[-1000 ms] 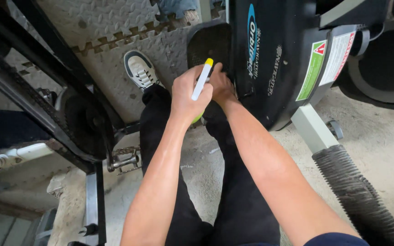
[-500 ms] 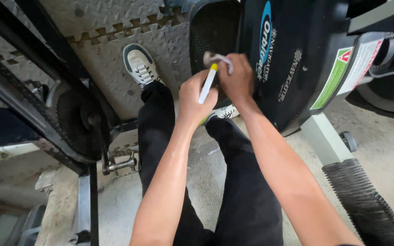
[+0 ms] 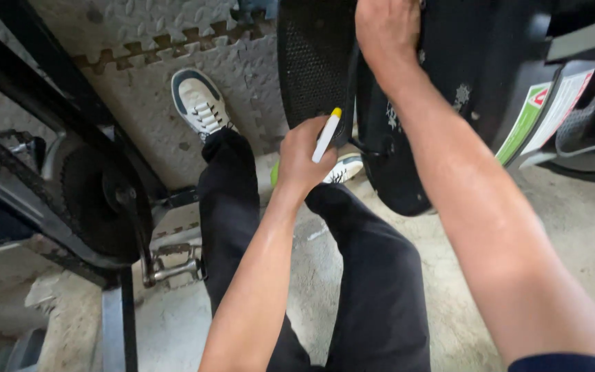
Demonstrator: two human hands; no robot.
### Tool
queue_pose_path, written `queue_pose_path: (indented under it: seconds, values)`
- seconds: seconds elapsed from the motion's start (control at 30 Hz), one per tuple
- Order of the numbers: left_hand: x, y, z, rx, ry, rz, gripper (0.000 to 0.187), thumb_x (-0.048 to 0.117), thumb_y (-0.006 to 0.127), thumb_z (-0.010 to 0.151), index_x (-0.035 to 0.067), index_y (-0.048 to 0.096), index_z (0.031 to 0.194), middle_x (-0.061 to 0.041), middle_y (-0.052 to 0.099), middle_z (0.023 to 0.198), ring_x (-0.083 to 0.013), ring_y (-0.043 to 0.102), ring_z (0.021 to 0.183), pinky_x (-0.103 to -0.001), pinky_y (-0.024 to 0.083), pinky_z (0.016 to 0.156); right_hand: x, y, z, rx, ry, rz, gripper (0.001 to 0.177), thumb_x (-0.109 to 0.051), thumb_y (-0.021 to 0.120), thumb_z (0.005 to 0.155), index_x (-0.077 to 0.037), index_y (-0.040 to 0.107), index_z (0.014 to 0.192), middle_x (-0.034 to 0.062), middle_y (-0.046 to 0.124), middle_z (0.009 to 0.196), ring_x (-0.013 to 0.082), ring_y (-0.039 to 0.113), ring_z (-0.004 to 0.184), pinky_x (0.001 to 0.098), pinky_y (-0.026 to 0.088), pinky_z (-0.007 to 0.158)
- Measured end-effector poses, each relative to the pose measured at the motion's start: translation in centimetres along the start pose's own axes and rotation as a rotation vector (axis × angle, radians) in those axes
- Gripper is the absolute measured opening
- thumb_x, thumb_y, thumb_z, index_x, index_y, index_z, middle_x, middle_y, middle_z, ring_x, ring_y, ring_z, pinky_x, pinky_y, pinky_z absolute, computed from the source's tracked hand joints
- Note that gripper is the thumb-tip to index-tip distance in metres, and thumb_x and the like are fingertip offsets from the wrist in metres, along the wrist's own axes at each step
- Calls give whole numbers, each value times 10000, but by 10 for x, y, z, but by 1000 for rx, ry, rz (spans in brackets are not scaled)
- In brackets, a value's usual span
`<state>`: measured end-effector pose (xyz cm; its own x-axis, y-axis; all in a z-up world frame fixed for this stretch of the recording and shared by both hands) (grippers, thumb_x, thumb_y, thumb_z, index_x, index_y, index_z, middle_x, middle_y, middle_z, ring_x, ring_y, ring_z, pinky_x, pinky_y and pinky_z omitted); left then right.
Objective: Cleaning gym equipment with a spray bottle and cloth.
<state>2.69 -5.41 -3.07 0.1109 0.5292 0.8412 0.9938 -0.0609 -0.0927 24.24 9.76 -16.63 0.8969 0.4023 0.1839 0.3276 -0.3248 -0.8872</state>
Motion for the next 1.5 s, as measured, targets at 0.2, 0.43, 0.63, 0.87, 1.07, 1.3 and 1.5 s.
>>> queue_pose_path:
  seconds: [0.2,0.43,0.63,0.87,1.07,1.3,1.5]
  values:
    - [-1,-3,4,1,10,43,358,81,664,744,82,747,1092,-192,728,985,-422,693,948,-482,557,815,-17,-13,-25,143,-148,-521,208,-120,544,1021,-54,695,1149,152,617,1136,337,518,1136,502,350,1009]
    - [0,-9,2,32,-16,-4,363,75,662,746,92,745,1098,-187,736,1024,-403,705,964,-473,567,836,-55,-8,-87,-404,-348,-796,491,-365,444,962,-162,657,1355,82,515,1528,367,290,1479,588,67,1187]
    - [5,-10,7,-13,20,-5,397,70,664,714,80,731,1104,-188,736,1017,-408,700,955,-478,561,832,-46,4,-108,-685,-459,-650,421,-337,470,1035,-169,717,1332,57,619,1436,342,371,1467,596,29,1240]
    - [16,-6,6,-26,11,-61,367,59,641,723,70,731,1079,-196,720,945,-416,693,911,-476,552,787,-8,-3,-14,-144,-346,-689,368,-237,517,1010,-120,746,1274,80,653,1330,292,487,1362,526,191,1134]
    - [12,-9,4,-18,41,-48,368,55,643,722,59,730,1080,-196,720,946,-412,699,909,-462,556,790,-15,-28,-12,-75,-232,-697,418,-247,517,994,-126,717,1341,114,613,1395,340,463,1355,521,288,1109]
    - [5,-15,0,8,53,-62,393,63,665,712,52,727,1100,-208,724,992,-411,703,931,-454,563,809,-52,-4,-145,-492,-416,-671,444,-301,459,1021,-132,684,1365,94,570,1486,366,336,1490,561,76,1228]
    - [15,-21,-19,-26,5,-37,374,112,644,753,75,744,1111,-200,741,963,-401,720,913,-449,569,784,-51,-50,-161,-842,-417,-528,388,-270,445,1030,-144,722,1270,79,605,1436,321,339,1503,565,1,1240]
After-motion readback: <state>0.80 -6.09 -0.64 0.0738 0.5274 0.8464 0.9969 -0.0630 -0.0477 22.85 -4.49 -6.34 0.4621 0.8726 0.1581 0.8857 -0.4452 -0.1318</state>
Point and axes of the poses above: each hand's wrist, its own z-axis towards the middle knuckle, its own y-axis out of the palm, x = y × z, the point moved 2 cm from there along z, towards the middle knuckle
